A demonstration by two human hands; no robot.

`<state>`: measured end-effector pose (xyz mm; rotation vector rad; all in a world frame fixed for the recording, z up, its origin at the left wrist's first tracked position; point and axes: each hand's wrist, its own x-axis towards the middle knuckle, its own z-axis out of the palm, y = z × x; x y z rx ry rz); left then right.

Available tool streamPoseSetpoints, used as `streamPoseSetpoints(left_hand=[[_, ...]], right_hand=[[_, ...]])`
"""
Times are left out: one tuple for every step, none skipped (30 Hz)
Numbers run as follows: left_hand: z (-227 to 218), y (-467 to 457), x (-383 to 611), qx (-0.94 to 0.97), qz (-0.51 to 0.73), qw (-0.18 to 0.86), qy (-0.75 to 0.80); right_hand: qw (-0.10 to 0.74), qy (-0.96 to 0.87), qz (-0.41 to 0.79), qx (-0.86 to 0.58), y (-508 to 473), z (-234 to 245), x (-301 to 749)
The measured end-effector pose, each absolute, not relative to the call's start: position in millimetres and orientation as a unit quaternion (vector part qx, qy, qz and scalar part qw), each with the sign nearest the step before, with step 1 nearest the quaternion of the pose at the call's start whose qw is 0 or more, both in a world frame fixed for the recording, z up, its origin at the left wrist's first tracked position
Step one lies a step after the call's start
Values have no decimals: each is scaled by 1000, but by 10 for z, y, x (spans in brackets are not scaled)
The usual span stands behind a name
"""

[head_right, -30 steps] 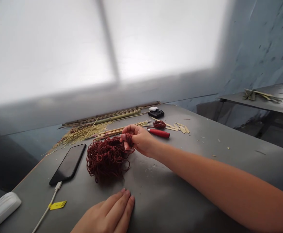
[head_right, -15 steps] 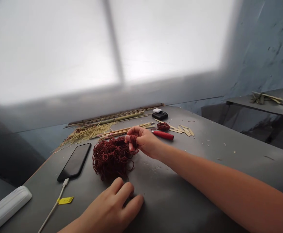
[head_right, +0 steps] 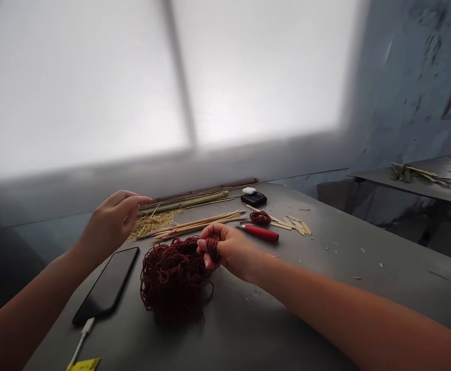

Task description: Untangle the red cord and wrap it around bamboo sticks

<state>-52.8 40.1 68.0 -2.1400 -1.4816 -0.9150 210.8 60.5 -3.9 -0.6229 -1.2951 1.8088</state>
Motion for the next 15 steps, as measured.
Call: streamPoseSetpoints(left_hand=[[634, 617, -693, -741, -326, 178, -559], [575, 795, -829, -725, -330, 172, -580], [514, 925, -925, -711, -334, 164, -597], [462, 1004, -972, -698, -341, 157, -610], [425, 1032, -967, -686, -351, 152, -619], [405, 1015, -909, -677, -364, 148, -622], [398, 957, -802, -674, -376, 144, -619], [398, 867, -653, -676, -390, 141, -608], [395, 750, -475, -684, -403, 135, -592], [380, 616, -281, -696, -412, 125, -574], [346, 473, -87, -716, -420, 98, -549], [293, 333, 95, -742, -443, 16, -503], [222, 206, 252, -757, -443, -47, -477], [140, 100, 377, -767, -432, -70, -468], [56, 22, 466, -785, -406, -70, -463]], right_hand=[[401, -512, 718, -248, 604, -46, 2100], [396, -512, 720, -248, 602, -54, 2092], [393, -513, 722, -247, 600, -61, 2085], [390, -512, 724, -247, 598, -69, 2078], [388, -512, 726, -245, 596, -76, 2072], [388, -511, 727, -244, 595, -81, 2067], [389, -510, 728, -241, 594, -85, 2063], [391, -509, 728, -239, 594, -86, 2061], [395, -508, 728, -236, 592, -82, 2060], [401, -507, 727, -232, 589, -71, 2063], [409, -505, 725, -228, 582, -51, 2070], [417, -504, 723, -224, 570, -21, 2081], [427, -502, 719, -219, 553, 19, 2096], [439, -500, 715, -213, 531, 68, 2116], [455, -496, 712, -203, 506, 124, 2139]])
